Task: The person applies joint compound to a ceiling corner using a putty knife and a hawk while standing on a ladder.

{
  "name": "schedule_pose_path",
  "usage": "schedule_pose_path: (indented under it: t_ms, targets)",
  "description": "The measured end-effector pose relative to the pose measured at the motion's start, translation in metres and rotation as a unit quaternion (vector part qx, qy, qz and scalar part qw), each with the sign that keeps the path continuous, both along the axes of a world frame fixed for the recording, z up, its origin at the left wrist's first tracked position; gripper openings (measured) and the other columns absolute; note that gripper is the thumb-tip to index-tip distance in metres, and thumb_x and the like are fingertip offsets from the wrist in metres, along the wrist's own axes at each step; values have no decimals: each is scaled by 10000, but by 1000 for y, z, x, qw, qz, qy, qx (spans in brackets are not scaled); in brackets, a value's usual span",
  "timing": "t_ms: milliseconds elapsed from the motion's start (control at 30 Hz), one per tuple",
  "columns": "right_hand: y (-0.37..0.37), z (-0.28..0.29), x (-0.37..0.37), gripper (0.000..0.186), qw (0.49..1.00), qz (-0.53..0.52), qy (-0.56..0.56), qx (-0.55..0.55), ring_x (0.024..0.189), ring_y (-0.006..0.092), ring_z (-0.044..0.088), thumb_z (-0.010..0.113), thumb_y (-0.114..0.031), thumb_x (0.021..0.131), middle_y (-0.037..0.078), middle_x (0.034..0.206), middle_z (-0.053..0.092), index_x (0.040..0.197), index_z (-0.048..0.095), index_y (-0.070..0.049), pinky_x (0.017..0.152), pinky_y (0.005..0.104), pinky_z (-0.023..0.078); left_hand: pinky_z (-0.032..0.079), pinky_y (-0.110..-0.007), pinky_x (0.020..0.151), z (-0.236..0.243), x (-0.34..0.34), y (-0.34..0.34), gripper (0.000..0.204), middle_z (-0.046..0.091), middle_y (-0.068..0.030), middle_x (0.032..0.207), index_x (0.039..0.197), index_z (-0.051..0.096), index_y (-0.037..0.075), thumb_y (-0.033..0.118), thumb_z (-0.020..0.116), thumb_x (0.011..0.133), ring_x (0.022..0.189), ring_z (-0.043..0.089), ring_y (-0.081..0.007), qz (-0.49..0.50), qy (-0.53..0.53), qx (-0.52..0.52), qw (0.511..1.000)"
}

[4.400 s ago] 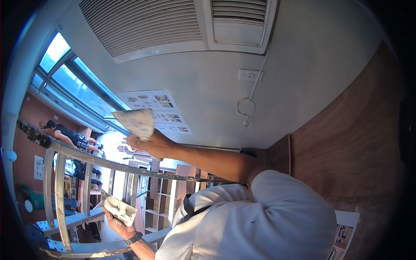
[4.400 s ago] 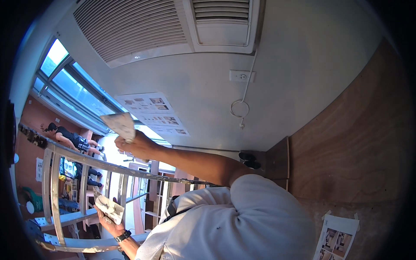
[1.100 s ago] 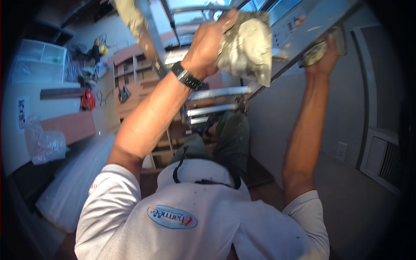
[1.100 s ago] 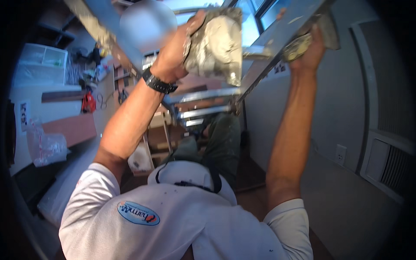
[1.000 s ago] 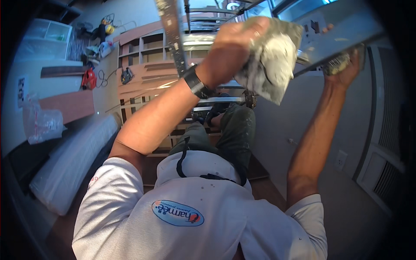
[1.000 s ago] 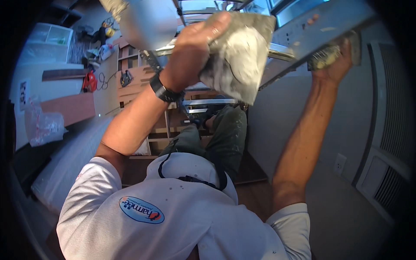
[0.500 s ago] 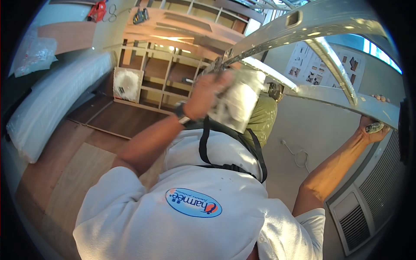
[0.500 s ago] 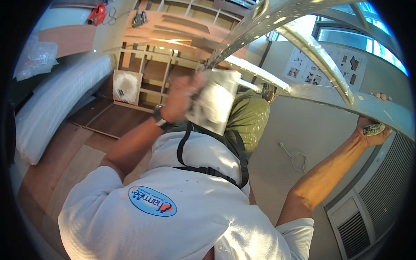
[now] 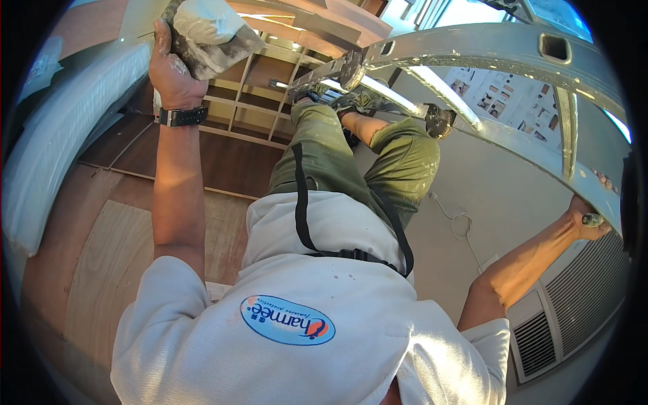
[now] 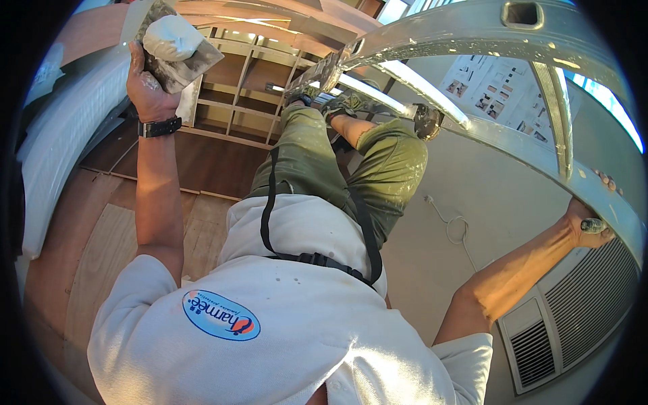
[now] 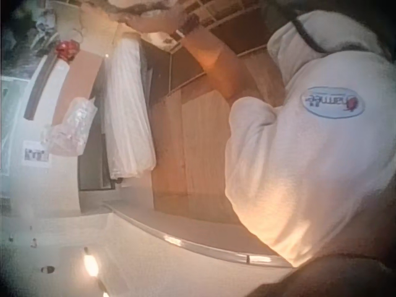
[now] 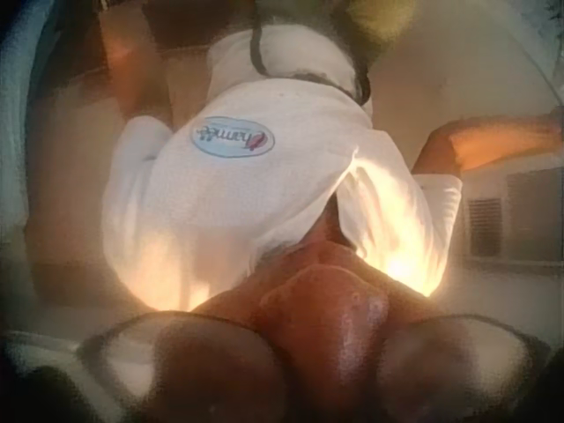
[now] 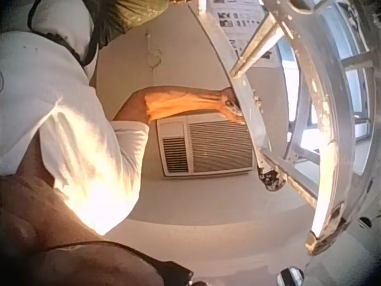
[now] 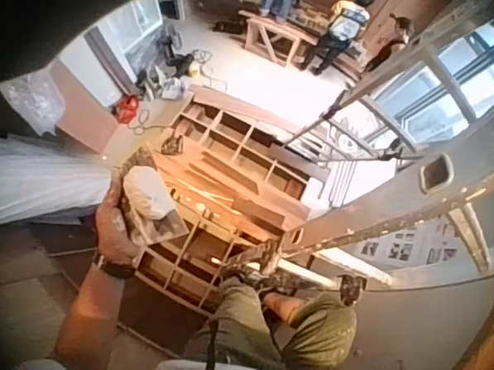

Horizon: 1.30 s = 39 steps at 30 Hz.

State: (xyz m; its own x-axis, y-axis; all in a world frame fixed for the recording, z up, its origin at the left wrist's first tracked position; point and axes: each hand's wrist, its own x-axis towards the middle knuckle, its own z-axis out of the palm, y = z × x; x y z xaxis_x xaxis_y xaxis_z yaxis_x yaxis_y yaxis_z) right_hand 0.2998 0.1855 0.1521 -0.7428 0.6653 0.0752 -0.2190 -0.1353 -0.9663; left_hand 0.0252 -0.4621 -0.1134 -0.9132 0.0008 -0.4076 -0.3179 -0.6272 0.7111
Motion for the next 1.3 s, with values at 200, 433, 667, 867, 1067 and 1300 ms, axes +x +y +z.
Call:
schedule_pose_path:
  t_ms: [200,433,667,867,1067,1300]
  targets:
    - [-6,2,-2,742,1000,-22,0,-8,1108,402,548,741,-306,536,200,1041,558,1162,532,32,1160,592,281,480,-497,1044,-3,8,6,462,615,-106,1331,1372,523,39,373,458,1060,1214,596,-292,4,-27,-18,999]
    - [-12,4,-5,696,999,-32,-3,11,1090,403,554,707,-306,570,207,1020,549,1148,519,34,1155,591,281,480,-518,1033,8,6,17,465,613,-110,1327,1367,527,44,385,459,1058,1217,586,-308,0,-7,-6,1000]
    - [-11,6,-7,712,997,-76,-2,-33,1088,408,541,710,-340,578,221,1022,533,1143,518,48,1154,586,275,472,-490,1045,31,-6,30,485,607,-114,1316,1361,512,24,398,465,1055,1209,588,-295,-11,6,-35,999]
    - [-5,2,0,726,999,-42,8,-22,1095,407,529,685,-358,625,234,1042,523,1181,508,74,1141,579,297,462,-486,1056,51,-9,51,500,594,-134,1342,1368,504,13,402,444,1060,1220,580,-314,-25,10,-16,1000]
    - [-13,3,-7,790,997,-52,19,-45,1121,404,515,706,-365,603,239,1099,525,1232,488,59,1131,568,315,472,-491,1050,53,-13,61,468,609,-99,1361,1381,522,39,375,432,1068,1220,597,-300,-21,15,2,1000]
    - [-51,3,-10,584,994,-91,51,30,951,348,625,522,-429,926,219,1028,627,1235,507,66,908,484,498,499,-443,1020,84,-15,58,432,639,-108,1317,1344,555,38,349,450,1063,1174,624,-257,-71,20,149,986]
